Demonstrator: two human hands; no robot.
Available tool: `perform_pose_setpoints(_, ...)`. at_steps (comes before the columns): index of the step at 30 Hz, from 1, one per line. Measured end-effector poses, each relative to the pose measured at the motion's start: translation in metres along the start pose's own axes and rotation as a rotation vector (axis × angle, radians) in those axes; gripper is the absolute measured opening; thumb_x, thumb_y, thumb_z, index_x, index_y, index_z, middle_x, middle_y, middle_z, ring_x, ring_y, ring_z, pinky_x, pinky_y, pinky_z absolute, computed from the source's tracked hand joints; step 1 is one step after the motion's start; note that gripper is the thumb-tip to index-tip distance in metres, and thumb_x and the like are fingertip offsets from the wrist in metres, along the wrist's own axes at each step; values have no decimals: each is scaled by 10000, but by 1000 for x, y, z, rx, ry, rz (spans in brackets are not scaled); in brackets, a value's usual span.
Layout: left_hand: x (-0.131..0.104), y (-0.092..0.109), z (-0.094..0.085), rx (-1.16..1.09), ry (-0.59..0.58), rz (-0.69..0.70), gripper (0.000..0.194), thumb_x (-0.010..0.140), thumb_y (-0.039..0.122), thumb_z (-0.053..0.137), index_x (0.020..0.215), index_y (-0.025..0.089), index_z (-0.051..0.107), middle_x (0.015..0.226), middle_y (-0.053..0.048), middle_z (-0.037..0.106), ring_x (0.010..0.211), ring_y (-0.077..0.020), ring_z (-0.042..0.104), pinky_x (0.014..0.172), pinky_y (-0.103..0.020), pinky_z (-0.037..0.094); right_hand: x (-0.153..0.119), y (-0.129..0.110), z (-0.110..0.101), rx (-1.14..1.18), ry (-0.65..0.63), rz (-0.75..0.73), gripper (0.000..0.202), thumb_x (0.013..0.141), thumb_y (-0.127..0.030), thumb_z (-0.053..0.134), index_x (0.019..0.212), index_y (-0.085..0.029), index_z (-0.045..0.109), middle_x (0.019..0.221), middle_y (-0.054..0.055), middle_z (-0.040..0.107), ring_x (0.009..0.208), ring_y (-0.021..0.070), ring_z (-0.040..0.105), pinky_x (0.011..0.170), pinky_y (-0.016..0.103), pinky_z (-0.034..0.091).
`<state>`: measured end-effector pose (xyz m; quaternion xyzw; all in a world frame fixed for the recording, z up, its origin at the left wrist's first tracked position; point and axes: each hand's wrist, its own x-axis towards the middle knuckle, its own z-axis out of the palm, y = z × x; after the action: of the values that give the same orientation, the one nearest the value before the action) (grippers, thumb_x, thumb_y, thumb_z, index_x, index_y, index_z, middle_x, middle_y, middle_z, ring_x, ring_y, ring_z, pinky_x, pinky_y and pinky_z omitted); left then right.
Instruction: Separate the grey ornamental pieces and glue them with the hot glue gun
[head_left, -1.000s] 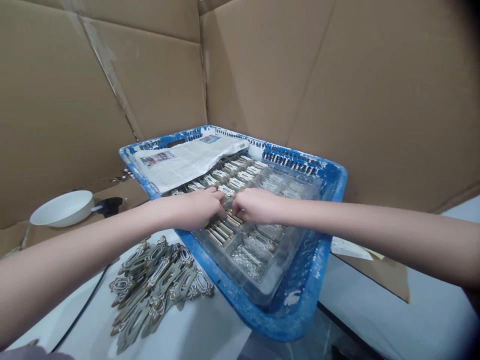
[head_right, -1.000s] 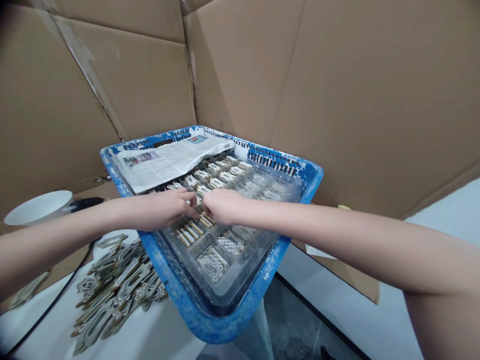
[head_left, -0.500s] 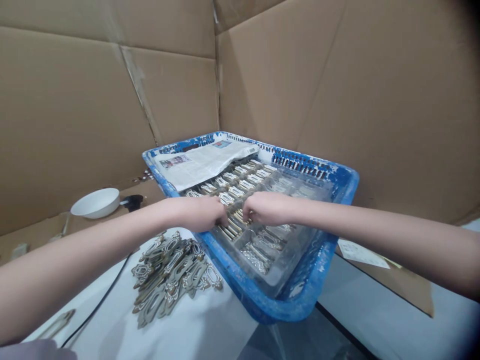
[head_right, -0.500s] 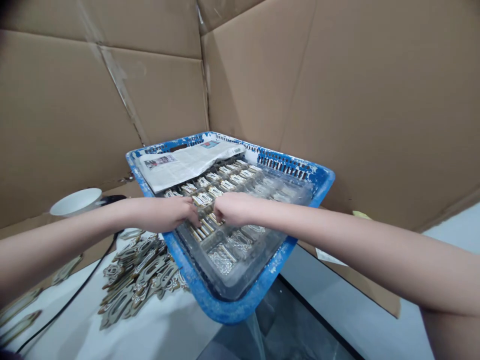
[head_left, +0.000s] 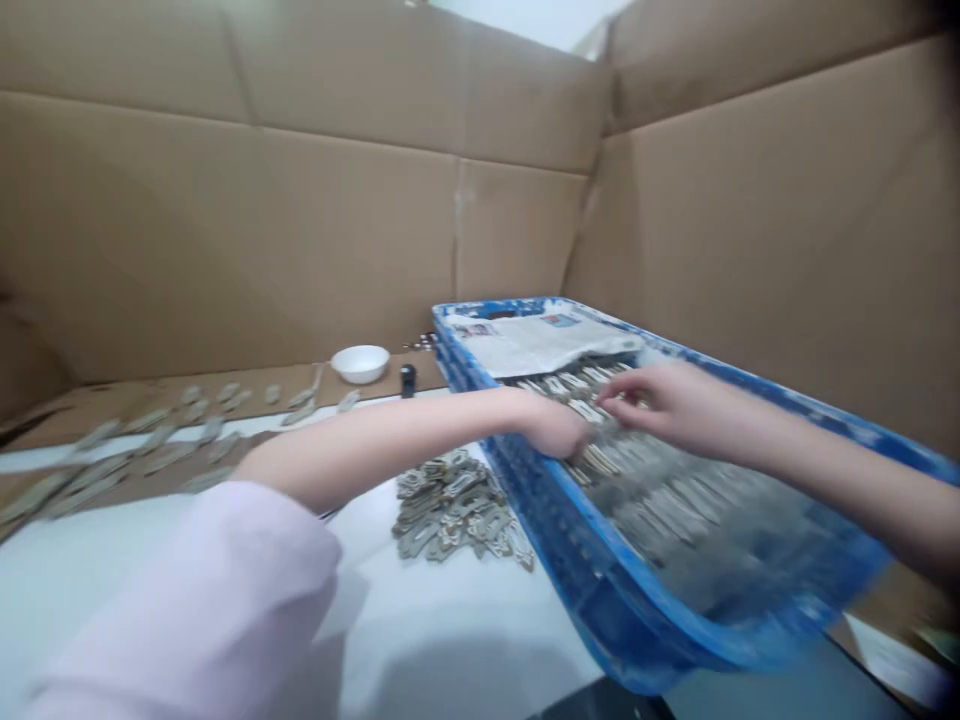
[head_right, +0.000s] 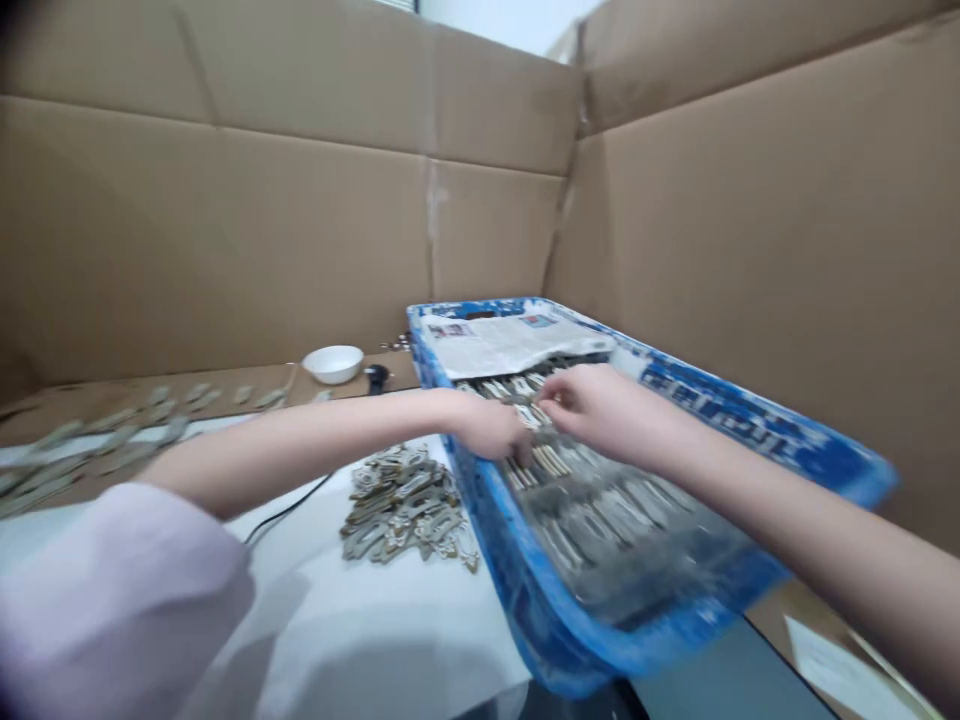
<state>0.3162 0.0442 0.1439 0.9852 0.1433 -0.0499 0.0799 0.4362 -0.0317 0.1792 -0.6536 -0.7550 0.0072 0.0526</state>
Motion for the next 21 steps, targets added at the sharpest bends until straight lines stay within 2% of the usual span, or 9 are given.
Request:
perform_pose_setpoints(2, -3, 5, -2, 56, -101, 29, 267, 666, 20, 513, 747, 209, 683, 819, 9, 685, 765, -131, 576, 689, -205, 419, 3, -16, -16, -40, 94, 78, 214, 797, -298, 443, 754, -179, 615, 781, 92, 651, 677, 182, 575, 600, 289, 387)
perform_pose_setpoints(5, -27, 0, -12, 166, 112, 46, 341, 740, 82, 442, 990, 235, 616, 1074, 25, 614, 974, -142, 501, 789, -238, 385, 16, -45, -40, -74, 224, 217, 220, 800, -381, 453, 775, -188, 555, 744, 98, 628, 637, 168, 558, 589, 298, 374)
perform_pose_setpoints(7, -63, -13, -23, 189, 296, 18, 398, 743, 80, 410, 1060, 256, 572, 1138, 57, 571, 1025, -121, 454, 865, -225, 336, 32, -69, -51, -86, 266, 231, 264, 784, -438, 461, 821, -182, 515, 695, 89, 610, 577, 144, 531, 550, 292, 359)
perform_pose_setpoints(9, -118, -37, -31, 184, 397, -22, 370, 750, 87, 382, 1029, 209, 591, 1078, 18, 598, 1002, -113, 462, 902, -214, 301, 52, -97, -55, -88, 263, 169, 317, 767, -460, 478, 883, -164, 484, 683, 79, 599, 554, 121, 508, 524, 280, 344)
perform_pose_setpoints(11, -188, -70, -33, 169, 401, -140, 347, 777, 124, 335, 1011, 181, 585, 1041, -18, 607, 966, -128, 486, 872, -241, 331, 77, -128, -52, -73, 206, 35, 322, 762, -411, 506, 943, -148, 460, 719, 71, 595, 571, 108, 505, 518, 260, 342)
perform_pose_setpoints(13, -269, -105, -25, 62, 382, -496, 319, 809, 241, 327, 1026, 197, 557, 1076, -32, 579, 943, -145, 501, 824, -256, 360, 102, -162, -42, -59, 90, -136, 301, 757, -311, 517, 994, -143, 439, 749, 64, 588, 576, 108, 507, 505, 242, 348)
perform_pose_setpoints(16, -389, -139, 6, -11, 173, -1128, 309, 781, 366, 345, 825, 178, 586, 864, -52, 614, 745, -168, 537, 647, -251, 383, 135, -222, -14, -90, -154, -389, 369, 744, -209, 476, 1094, -113, 405, 822, 100, 588, 610, 139, 524, 493, 251, 358)
perform_pose_setpoints(19, -473, -144, 48, -44, 97, -1344, 301, 732, 358, 392, 587, 141, 543, 637, -85, 579, 594, -187, 523, 549, -268, 355, 156, -283, 23, -154, -358, -560, 554, 729, -187, 457, 1240, -64, 284, 834, 132, 593, 572, 156, 521, 473, 272, 359)
perform_pose_setpoints(21, -498, -141, 74, -103, 115, -1365, 309, 748, 367, 366, 619, 145, 537, 670, -85, 586, 606, -185, 527, 542, -261, 354, 166, -316, 48, -182, -406, -640, 603, 727, -169, 436, 1283, -54, 233, 781, 129, 600, 526, 161, 508, 446, 280, 350)
